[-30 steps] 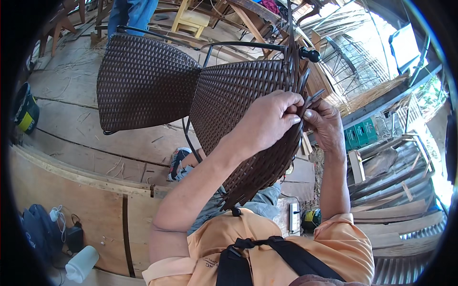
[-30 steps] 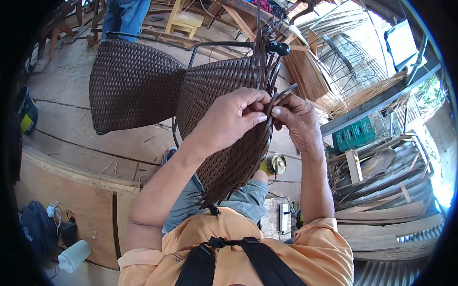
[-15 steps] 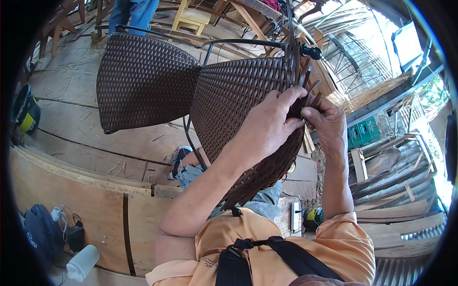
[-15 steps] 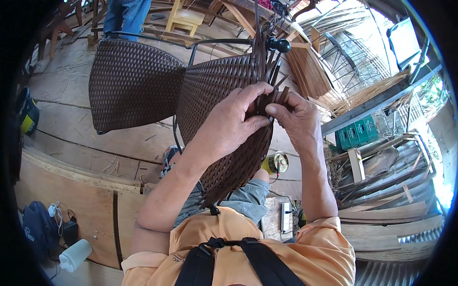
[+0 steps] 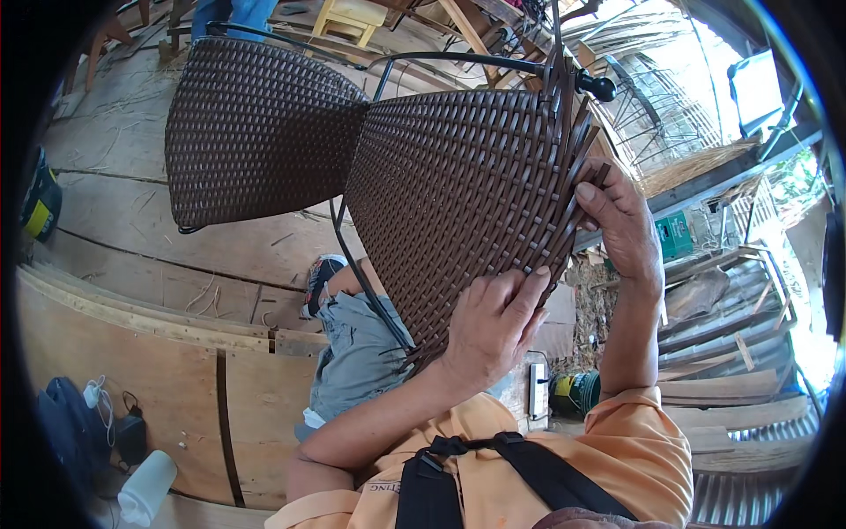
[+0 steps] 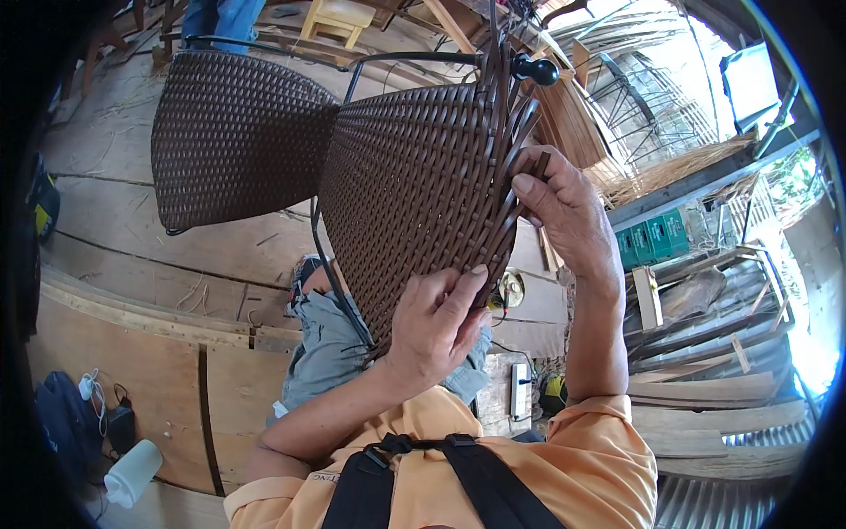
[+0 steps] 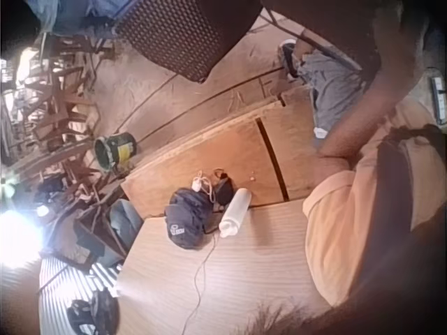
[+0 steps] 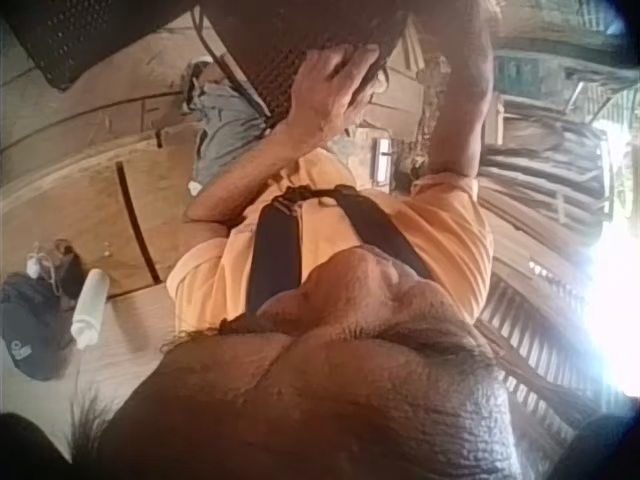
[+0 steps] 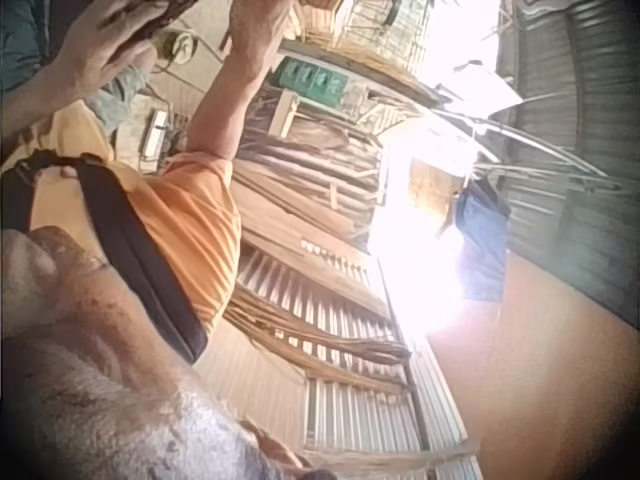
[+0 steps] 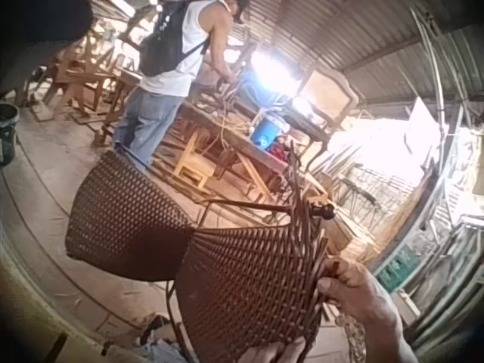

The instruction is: Weaving and repairing the edge of a plastic wicker chair using a heating tool to bond strips.

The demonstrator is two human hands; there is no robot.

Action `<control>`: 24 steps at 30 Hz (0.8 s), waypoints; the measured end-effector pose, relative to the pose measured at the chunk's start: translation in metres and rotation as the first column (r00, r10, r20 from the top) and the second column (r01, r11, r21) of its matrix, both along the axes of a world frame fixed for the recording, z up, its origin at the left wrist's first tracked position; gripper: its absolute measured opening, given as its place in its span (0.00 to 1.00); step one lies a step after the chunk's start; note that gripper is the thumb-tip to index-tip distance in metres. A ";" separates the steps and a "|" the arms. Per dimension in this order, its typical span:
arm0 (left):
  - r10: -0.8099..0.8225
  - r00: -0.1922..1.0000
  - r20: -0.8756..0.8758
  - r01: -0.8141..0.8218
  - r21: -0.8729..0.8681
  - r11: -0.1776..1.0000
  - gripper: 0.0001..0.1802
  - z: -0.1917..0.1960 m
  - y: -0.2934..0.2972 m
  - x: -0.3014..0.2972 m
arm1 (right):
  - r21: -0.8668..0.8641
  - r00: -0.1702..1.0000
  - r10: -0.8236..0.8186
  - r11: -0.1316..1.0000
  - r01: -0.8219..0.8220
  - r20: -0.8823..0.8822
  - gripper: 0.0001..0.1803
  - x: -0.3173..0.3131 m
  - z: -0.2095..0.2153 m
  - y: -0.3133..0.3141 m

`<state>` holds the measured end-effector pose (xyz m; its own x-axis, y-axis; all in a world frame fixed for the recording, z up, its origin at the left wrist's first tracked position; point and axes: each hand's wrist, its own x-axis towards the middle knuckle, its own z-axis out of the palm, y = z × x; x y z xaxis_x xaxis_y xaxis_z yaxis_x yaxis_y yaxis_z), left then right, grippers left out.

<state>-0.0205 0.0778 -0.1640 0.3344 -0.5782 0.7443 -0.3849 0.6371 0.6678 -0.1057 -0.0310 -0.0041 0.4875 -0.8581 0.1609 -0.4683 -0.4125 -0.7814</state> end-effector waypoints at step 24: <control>-0.227 0.956 0.186 0.261 -0.187 0.947 0.27 0.008 0.025 0.001 | 0.346 0.978 0.150 0.934 -0.093 -0.142 0.10 0.001 0.029 -0.008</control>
<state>-0.0199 0.1031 -0.1564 0.0695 -0.4544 0.8881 -0.2909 0.8423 0.4538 -0.1042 -0.0386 0.0248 0.5865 -0.7804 -0.2169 -0.5642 -0.2014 -0.8007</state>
